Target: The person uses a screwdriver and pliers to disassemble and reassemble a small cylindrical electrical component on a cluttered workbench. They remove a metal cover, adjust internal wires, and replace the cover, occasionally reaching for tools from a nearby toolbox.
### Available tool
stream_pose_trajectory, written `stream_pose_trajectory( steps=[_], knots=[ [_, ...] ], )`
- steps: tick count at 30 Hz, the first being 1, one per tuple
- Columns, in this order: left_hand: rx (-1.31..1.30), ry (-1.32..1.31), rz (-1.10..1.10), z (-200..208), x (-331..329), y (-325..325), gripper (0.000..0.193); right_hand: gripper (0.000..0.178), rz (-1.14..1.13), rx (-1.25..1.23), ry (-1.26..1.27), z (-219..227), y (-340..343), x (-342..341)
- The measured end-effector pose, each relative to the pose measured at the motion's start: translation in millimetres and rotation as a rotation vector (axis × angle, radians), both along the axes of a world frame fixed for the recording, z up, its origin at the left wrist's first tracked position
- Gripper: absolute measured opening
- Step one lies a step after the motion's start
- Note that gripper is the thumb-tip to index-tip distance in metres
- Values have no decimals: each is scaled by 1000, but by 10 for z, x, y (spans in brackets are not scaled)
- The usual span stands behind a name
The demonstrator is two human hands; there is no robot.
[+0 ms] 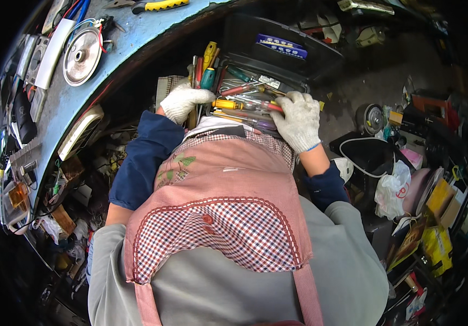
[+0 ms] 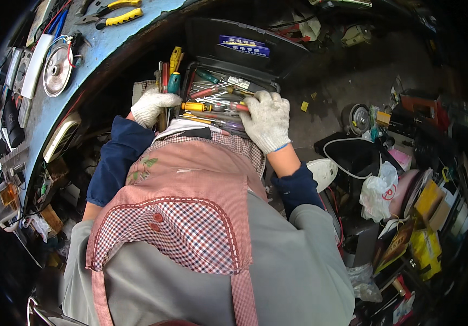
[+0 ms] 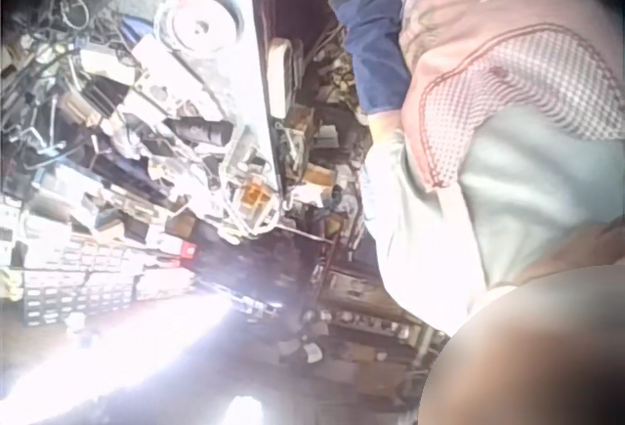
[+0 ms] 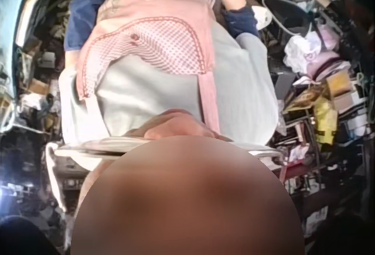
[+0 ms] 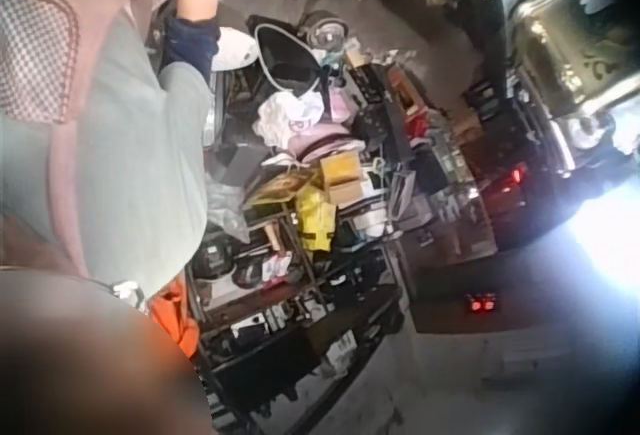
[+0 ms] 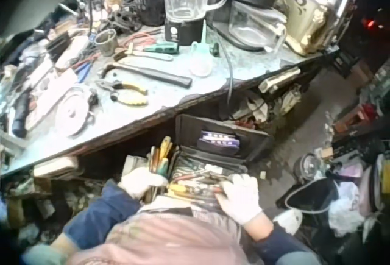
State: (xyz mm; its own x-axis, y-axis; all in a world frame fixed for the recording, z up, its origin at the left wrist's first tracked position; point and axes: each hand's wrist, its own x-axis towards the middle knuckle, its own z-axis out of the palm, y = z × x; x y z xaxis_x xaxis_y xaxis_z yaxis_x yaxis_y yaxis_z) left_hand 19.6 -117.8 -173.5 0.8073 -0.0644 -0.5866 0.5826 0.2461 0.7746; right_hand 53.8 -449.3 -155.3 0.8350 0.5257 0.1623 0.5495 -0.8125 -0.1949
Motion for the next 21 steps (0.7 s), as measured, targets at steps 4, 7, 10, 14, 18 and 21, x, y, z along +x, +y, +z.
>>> stream_pose_trajectory(
  steps=[4,7,10,14,18,21],
  knots=[
    [54,6,-35,-21,18,33,35,25,-15,120,-202,-175,32,238],
    [24,-10,13,66,-1,-26,34,26,-29,145,-146,-99,51,390],
    [38,-53,-20,-73,-10,26,39,22,-32,210,-45,-9,18,431],
    [4,57,-20,-9,-1,19,37,13,187,77,16,190,-159,338],
    [21,64,-26,37,3,12,36,15,265,-170,68,133,-170,147],
    [28,48,-31,-58,3,47,35,15,189,-137,90,134,-113,123]
  ],
)
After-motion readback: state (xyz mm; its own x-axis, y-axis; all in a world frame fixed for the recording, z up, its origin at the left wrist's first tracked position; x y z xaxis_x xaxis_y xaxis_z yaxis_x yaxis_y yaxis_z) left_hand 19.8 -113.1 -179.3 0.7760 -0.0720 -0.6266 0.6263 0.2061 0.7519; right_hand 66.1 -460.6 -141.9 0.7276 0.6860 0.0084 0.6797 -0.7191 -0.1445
